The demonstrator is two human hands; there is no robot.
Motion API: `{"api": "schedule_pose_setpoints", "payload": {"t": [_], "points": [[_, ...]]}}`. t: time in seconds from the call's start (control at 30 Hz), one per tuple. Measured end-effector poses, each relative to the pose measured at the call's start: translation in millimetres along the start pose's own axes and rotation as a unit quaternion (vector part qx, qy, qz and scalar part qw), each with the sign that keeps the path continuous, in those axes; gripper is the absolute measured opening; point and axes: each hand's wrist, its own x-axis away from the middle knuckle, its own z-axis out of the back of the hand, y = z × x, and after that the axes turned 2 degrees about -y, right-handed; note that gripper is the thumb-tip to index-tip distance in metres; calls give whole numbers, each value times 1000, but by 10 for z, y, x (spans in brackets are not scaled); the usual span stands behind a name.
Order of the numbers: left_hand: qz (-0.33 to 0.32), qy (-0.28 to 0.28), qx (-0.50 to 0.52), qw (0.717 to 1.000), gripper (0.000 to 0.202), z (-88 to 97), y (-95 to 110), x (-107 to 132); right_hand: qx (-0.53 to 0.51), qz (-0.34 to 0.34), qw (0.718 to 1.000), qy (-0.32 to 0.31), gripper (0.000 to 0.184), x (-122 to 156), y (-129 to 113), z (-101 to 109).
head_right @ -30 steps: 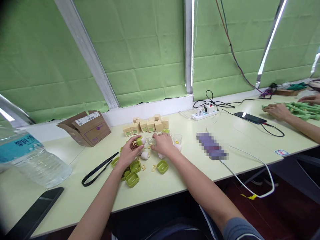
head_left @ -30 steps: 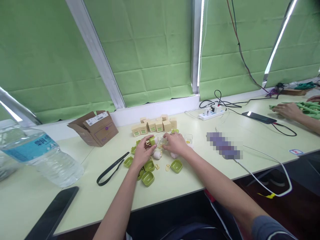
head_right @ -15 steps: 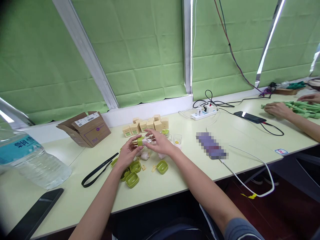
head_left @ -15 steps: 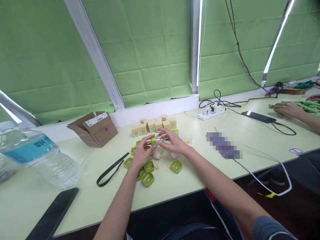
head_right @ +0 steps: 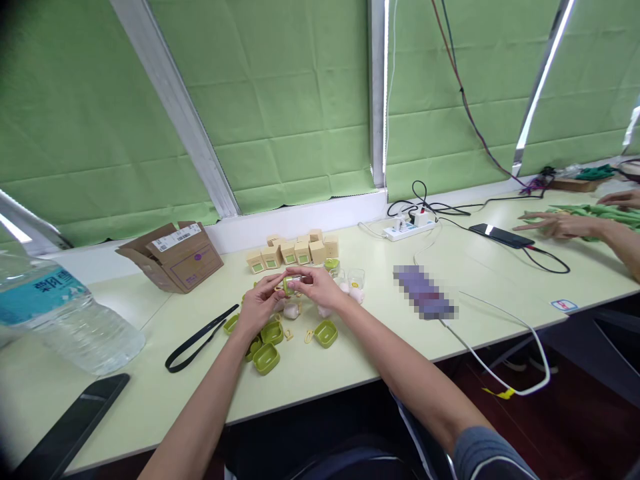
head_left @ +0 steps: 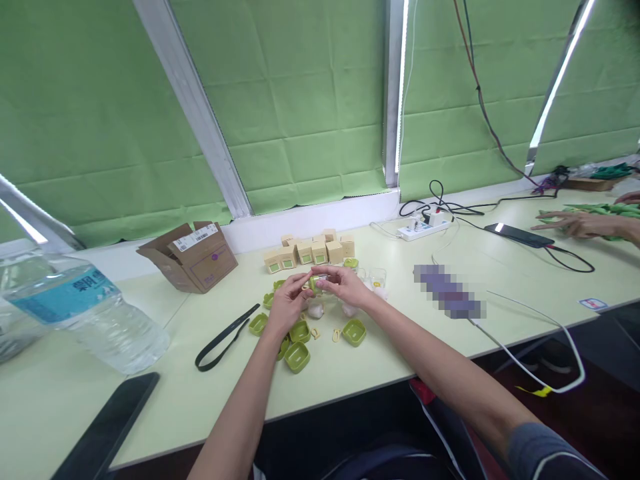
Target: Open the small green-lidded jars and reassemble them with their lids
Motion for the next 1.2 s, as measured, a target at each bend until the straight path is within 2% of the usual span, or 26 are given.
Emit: {"api": "schedule_pose_setpoints", "payload": {"t": [0.23,0.4,0.5,0.57,0.63,0.7,0.77,0.83,0.97,1.07,1.2], "points": [[25,-39,16,999,54,39,37,25,18,-6,1000,10,48,19,-27,-90],[27,-9,1,1000,57,87,37,21,82,-20,996,-22,62,72,-87,-127],[26,21,-6,999,51,68,49,20,114,-10,993,-5,63,71,-143,-76],[26,37,-27,999,46,48,66,27,135,-14,990,39,60,33,-170,16],[24,38,-55,997,42,31,78,37,160,-16,980,119,56,-37,-173,168],[18,31,-81,996,39,19,81,44,190,-19,962,195,53,-124,-145,376],[11,25,-100,995,38,9,76,49,239,-49,942,228,51,-201,-86,619],[4,22,-112,993,38,1,66,51,300,-92,922,227,50,-241,-5,861],[-5,25,-126,992,36,-14,42,50,389,-199,882,175,52,-209,165,1215],[-12,18,-132,991,35,-16,25,51,419,-255,863,119,49,-155,248,1324],[-14,12,-146,989,34,-7,19,51,412,-262,869,83,46,-132,276,1334]]}}
